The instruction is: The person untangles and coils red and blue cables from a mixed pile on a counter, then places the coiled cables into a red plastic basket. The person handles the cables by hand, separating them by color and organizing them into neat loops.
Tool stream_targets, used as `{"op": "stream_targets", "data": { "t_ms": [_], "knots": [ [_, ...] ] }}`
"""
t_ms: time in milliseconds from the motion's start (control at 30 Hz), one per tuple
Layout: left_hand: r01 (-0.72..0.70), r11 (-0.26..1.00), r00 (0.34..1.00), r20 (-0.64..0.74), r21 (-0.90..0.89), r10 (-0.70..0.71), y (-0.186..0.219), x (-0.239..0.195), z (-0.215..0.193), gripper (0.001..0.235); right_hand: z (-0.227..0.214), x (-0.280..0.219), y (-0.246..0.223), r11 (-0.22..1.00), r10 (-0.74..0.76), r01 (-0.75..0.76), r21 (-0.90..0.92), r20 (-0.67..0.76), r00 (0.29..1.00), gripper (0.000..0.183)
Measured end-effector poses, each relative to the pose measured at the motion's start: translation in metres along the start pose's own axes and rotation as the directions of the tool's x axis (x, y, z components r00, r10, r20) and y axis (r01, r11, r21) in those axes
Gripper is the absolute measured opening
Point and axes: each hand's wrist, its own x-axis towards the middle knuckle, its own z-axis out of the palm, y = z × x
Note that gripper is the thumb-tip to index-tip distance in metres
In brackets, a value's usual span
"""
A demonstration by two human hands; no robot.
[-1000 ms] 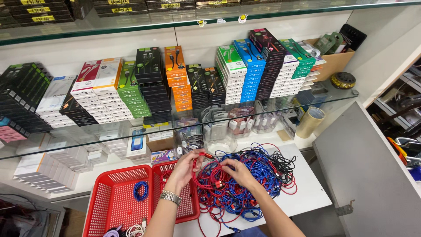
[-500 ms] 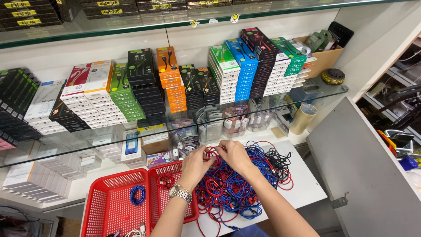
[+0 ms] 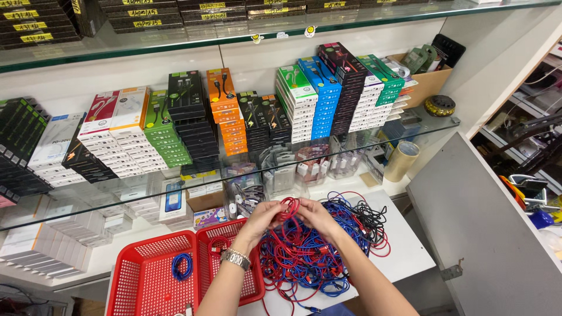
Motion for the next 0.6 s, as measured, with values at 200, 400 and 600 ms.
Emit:
{"op": "stream_targets", "data": {
  "t_ms": [200, 400, 600],
  "knots": [
    [-0.059, 0.566, 0.891, -0.212, 0.823, 0.4, 0.018, -0.013, 0.022, 0.023, -0.02, 0.015, 0.011, 0.85, -0.252, 0.194, -0.49, -0.054, 0.966, 0.023],
    [-0.274, 0.807, 0.857, -0.247, 0.523, 0.451, 0.008, 0.01, 0.023, 0.026, -0.012, 0.012, 0.006, 0.867, -0.006, 0.022, -0.499, 0.033, 0.999, 0.019],
    [-0.088, 0.813, 0.697, -0.548, 0.576, 0.464, -0.024, 0.037, -0.023, 0.027, 0.003, -0.039, -0.002, 0.993, 0.001, 0.03, -0.114, 0.26, 0.966, 0.03]
  ]
}}
